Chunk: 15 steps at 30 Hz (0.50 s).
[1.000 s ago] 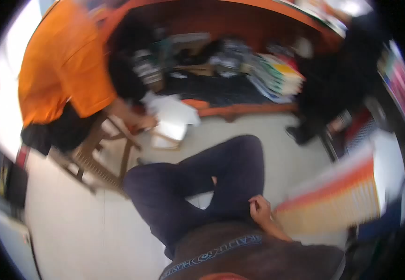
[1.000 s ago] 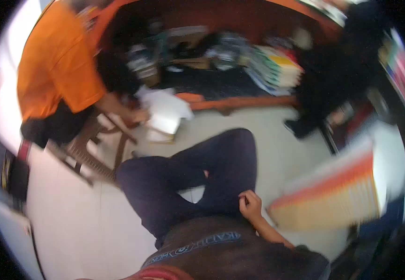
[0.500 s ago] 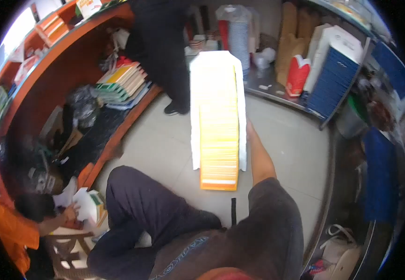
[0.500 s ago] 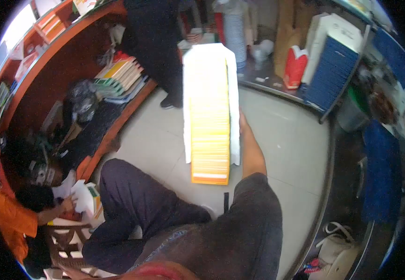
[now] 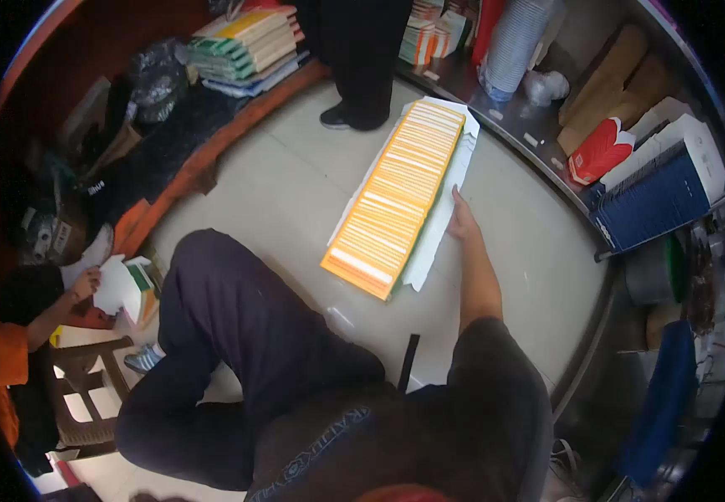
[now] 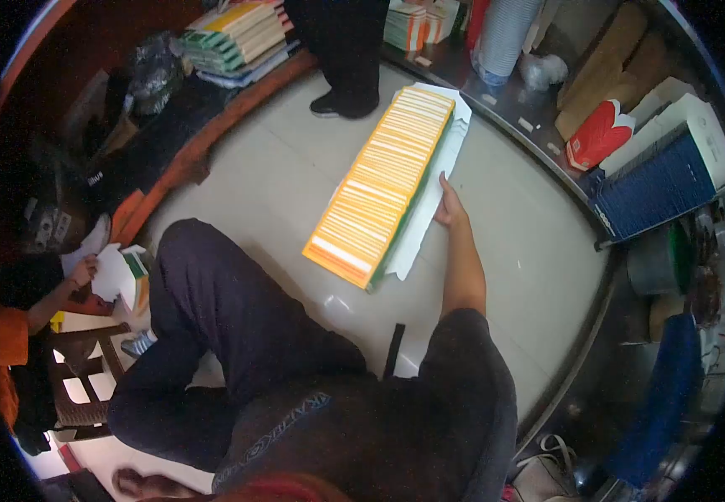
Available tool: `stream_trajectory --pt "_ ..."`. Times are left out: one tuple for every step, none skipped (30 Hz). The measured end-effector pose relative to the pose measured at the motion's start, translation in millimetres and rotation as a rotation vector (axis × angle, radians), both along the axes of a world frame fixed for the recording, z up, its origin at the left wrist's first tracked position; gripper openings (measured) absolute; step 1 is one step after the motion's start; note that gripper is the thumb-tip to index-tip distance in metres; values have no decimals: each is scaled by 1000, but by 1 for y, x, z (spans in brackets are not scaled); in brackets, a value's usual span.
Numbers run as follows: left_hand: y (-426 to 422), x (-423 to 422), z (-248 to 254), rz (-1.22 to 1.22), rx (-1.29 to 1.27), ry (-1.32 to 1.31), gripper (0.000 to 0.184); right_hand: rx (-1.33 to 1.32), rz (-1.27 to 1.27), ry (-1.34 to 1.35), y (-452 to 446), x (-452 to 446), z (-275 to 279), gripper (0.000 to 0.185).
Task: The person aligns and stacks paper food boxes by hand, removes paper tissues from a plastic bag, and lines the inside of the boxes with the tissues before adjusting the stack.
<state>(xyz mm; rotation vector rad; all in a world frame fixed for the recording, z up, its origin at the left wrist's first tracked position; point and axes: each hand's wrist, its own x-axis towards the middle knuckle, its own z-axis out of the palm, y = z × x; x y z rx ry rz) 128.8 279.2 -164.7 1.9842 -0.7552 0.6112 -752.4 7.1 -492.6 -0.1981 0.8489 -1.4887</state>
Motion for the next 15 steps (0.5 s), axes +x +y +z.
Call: stream_trajectory --pt "-50 -63 -3 -475 -249 8 31 43 -2 1 -1 1 4 72" --pt "-94 -109 -19 -859 -358 131 28 61 -11 16 -7 4 14 71" --pt "-129 -162 1 -763 -14 -87 18 54 -21 28 -9 4 18 71" --pt "-160 -202 -2 -900 136 17 16 40 -35 33 -4 8 16 70" --pt "-193 -238 -9 -1131 312 177 19 33 -53 36 1 10 14 69" --pt "-223 -293 -10 -1270 397 284 22 -5 -40 -49 2 10 11 66" --pt "-249 -331 -24 -1438 626 291 33 -31 -42 -80 4 14 5 63" --pt "-276 -357 -65 -1538 867 222 55 -64 -47 -107 4 19 -1 60" --pt "-290 -393 -84 -1505 1046 38 65 -95 -54 -132 4 24 -8 57" --pt "-305 -419 -103 -1473 1142 -131 80 -91 -58 -118 6 32 -14 56" --pt "-322 -437 -126 -1429 1230 -310 94 -89 -66 -110 6 42 -24 56" --pt "-346 -442 -165 -1519 1353 -293 96 -85 -79 -101 7 50 -35 55" --pt "-374 -446 -208 -1607 1478 -276 99 -75 -126 -69 7 50 -45 52" --pt "-390 -448 -230 -1693 1608 -254 102 -79 -136 -34 12 53 -42 52" --pt "-391 -445 -230 -1817 1595 -203 103 -76 -142 5 18 55 -37 51"
